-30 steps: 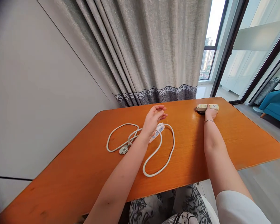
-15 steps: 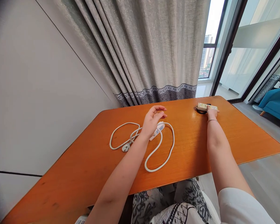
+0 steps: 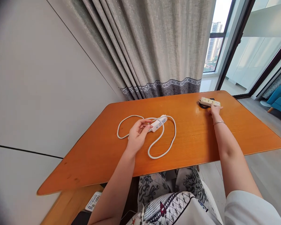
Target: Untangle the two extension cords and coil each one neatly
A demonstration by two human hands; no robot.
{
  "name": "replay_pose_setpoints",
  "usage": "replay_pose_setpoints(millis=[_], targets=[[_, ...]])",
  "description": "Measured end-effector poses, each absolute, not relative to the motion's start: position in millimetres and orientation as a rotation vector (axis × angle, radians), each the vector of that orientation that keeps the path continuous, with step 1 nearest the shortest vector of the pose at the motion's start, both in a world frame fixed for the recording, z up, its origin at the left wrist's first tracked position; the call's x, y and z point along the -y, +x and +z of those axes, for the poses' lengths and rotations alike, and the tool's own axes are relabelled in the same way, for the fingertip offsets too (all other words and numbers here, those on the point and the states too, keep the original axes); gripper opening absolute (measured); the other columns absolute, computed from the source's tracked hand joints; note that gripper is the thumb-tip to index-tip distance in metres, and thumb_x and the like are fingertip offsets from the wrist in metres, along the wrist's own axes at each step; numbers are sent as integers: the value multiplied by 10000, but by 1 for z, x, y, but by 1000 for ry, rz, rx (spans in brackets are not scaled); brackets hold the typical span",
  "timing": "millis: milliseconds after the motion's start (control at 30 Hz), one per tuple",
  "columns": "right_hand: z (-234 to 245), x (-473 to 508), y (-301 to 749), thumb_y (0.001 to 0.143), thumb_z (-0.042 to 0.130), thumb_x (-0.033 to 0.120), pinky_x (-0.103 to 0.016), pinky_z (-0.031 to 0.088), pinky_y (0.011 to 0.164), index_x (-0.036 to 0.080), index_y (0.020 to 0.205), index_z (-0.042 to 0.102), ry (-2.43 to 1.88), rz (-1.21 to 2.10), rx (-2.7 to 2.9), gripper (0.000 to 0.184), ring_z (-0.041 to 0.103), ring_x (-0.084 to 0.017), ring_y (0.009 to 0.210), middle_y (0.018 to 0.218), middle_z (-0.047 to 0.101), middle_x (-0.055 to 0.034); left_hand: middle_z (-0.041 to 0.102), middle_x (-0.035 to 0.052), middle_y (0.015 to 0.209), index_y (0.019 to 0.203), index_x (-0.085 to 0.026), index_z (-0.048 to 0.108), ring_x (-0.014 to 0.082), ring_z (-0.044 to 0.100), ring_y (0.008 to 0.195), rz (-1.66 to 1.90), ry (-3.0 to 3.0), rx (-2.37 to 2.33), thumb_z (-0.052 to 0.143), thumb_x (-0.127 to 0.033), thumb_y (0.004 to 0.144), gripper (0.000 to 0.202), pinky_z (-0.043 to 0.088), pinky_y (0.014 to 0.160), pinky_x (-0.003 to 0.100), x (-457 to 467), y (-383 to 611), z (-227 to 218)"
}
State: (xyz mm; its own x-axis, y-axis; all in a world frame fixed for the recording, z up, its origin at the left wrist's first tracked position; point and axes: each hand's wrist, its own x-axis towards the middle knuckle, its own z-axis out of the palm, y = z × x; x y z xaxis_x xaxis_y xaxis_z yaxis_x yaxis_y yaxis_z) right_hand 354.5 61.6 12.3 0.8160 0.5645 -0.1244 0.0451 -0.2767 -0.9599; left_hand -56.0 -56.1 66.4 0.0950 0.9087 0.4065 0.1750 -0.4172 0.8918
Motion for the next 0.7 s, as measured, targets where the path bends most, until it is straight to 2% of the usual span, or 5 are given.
replay_pose_setpoints(millis=[133, 267, 467, 567, 700], targets=[[18, -34, 307, 875, 606, 217, -306, 523, 940, 122, 1393, 407, -1689, 569, 718, 563, 613, -165, 1035, 1184, 619, -117, 715, 74, 989, 976, -205, 668, 204, 686, 848, 1323, 1765, -1205, 574, -385, 888, 222, 558, 792, 350, 55, -64, 47], [16, 11, 234, 799, 691, 318, -347, 530, 932, 179, 1005, 695, -1490, 824, 1091, 248, 638, -176, 929, 962, 700, -36, 719, 57, 898, 924, -208, 672, 215, 702, 831, 1257, 1763, -1239, 569, -359, 871, 191, 554, 821, 374, 49, -67, 31], [9, 73, 133, 763, 778, 505, -406, 445, 1061, 248, 1178, 622, -862, 1525, 1373, 512, 643, -199, 1091, 1146, 713, -54, 710, 54, 882, 874, -202, 660, 179, 681, 762, 1524, 1592, -1157, 615, -379, 848, 184, 553, 725, 311, 48, -60, 48], [10, 81, 109, 733, 803, 521, -395, 478, 982, 254, 1203, 574, -805, 1695, 1231, 587, 666, -201, 999, 987, 729, -35, 706, 47, 867, 875, -205, 648, 165, 672, 749, 1660, 1482, -1088, 625, -396, 857, 193, 552, 716, 295, 58, -49, 61], [16, 85, 111, 743, 787, 499, -360, 496, 843, 238, 1126, 592, -811, 1713, 1164, 503, 655, -185, 840, 831, 698, -6, 703, 48, 893, 908, -200, 642, 159, 684, 769, 1673, 1430, -1083, 639, -379, 869, 184, 556, 780, 305, 88, -40, 47]])
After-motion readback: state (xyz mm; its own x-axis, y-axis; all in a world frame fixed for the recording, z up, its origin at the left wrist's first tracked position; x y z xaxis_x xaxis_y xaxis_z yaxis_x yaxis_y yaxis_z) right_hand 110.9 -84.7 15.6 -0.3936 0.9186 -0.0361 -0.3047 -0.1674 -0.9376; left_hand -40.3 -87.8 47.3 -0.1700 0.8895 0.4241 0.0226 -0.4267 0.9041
